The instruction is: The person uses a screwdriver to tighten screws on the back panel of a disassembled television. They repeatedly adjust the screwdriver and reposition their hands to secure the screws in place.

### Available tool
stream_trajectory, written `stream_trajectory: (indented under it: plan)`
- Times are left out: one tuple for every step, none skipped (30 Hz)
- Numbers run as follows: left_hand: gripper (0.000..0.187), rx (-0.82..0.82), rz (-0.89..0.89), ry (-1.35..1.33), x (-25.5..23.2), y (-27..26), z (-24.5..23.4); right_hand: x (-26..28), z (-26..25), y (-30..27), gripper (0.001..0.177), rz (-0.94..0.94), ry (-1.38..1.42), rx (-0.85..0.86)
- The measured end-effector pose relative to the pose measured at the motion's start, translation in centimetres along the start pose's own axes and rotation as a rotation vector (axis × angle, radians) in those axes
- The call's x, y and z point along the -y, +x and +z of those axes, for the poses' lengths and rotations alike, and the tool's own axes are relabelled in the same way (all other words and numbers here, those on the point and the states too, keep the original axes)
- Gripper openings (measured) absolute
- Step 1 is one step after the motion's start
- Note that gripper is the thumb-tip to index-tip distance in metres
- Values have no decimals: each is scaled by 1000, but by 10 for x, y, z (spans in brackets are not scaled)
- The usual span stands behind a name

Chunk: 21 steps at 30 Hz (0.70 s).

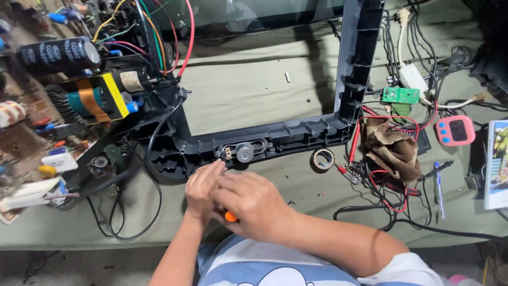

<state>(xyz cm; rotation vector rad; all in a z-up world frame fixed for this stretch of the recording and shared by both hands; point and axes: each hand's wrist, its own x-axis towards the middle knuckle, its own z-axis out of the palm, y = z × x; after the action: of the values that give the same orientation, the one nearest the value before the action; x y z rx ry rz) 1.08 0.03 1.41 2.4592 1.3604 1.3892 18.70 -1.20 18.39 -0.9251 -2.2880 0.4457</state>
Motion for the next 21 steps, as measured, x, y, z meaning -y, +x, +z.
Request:
stream_trajectory:
  plan:
    - [15,3,-2,-3,1,-1,3,3,3,-2,26,4,1,1]
    - [12,-18,39,33,4,-2,6,6,6,-3,28,-42,141,-87]
    - [12,-41,77,73,6,-3,8,9,9,-4,32,-93,284,-174]
    - [12,-39,73,74,5,-4,9,5,20,-9,32,-92,287,-171]
    - [14,-16,45,40,5,-6,8,1,32,-14,29,-84,370,-202]
    - [17,6,16,5,6,-8,7,-2,45,-18,29,-76,453,-233]
    - [17,6,11,13,5,-7,8,-3,46,-16,29,-80,461,-229]
    - [17,-6,2,-30,5,-6,8,-4,48,-14,24,-112,498,-247]
    - [22,-24,-13,-66,5,-6,8,-4,50,-11,24,-150,541,-257]
    - [22,-29,-25,-50,5,0,4,-7,49,-10,24,-160,555,-246]
    - [15,-44,-6,-26,4,4,1,-9,50,-8,28,-184,565,-233]
    - [9,-58,13,-2,5,9,-4,-11,50,-6,32,-209,575,-221]
    - [9,-63,-3,17,2,8,-7,-13,47,-4,32,-219,593,-206]
    - [12,-82,14,-31,-1,7,-10,-16,45,-2,32,-254,595,-185]
    - [15,-98,28,-83,-5,4,-14,-18,43,0,32,-283,600,-164]
    - [15,-99,7,-66,-10,5,-21,-18,45,0,32,-287,621,-148]
    - [23,-79,15,-137,-16,6,-27,-19,47,0,33,-325,612,-109]
    - [32,-61,23,-207,-22,8,-33,-19,48,0,34,-364,603,-71]
    - [32,-69,11,-192,-26,7,-35,-16,48,3,34,-375,616,-58]
    - [29,-49,-5,-213,-30,7,-37,-13,47,6,33,-412,596,5]
    - [26,-26,-24,-237,-35,7,-40,-9,46,8,34,-445,576,66]
